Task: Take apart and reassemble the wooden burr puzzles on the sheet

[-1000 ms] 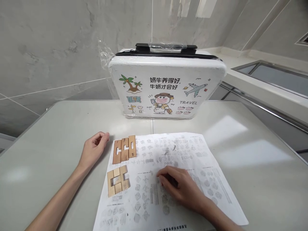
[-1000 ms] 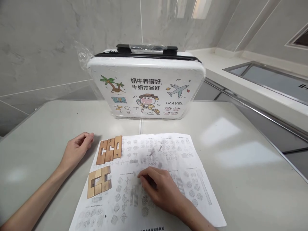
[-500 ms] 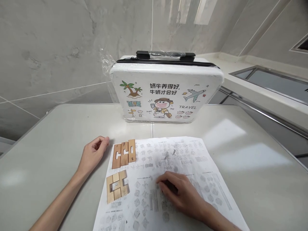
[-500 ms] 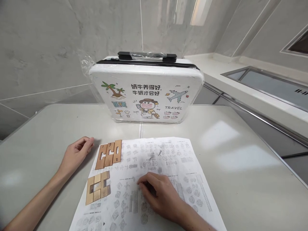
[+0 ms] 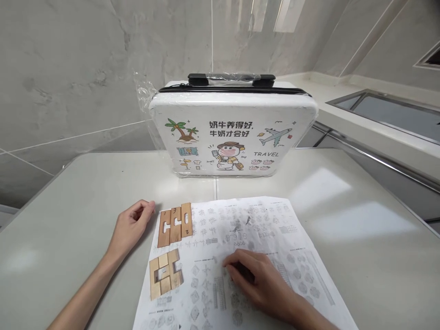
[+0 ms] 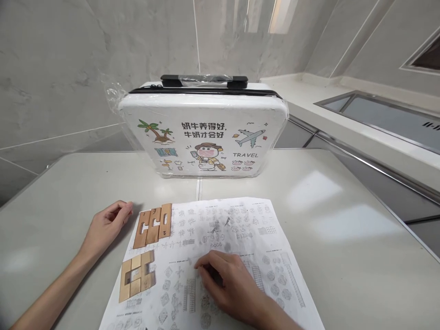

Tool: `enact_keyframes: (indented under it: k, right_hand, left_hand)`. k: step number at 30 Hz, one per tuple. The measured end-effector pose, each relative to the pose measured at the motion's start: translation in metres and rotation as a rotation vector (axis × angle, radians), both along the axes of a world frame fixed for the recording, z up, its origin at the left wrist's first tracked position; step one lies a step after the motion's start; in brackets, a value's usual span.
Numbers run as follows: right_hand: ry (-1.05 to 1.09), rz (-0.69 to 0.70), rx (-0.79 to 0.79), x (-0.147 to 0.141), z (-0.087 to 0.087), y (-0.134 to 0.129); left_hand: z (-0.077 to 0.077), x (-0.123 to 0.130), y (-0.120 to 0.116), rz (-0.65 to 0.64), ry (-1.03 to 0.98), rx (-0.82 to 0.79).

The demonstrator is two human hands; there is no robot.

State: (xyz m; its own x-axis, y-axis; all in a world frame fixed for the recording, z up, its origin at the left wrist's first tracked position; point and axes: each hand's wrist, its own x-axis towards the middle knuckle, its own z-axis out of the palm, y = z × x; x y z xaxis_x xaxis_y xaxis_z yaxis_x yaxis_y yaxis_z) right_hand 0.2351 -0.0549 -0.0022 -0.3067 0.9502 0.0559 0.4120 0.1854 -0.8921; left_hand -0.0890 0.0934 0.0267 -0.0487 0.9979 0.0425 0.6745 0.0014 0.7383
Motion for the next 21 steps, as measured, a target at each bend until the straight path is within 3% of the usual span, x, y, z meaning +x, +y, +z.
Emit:
enact_keyframes:
  k: [21]
  right_hand:
    - [0.004, 0.022, 0.028, -0.0020, -0.0012, 0.0027]
  left_hand:
    - [-0.0033, -0.0028, 0.0022, -0.057, 0.083, 0.023]
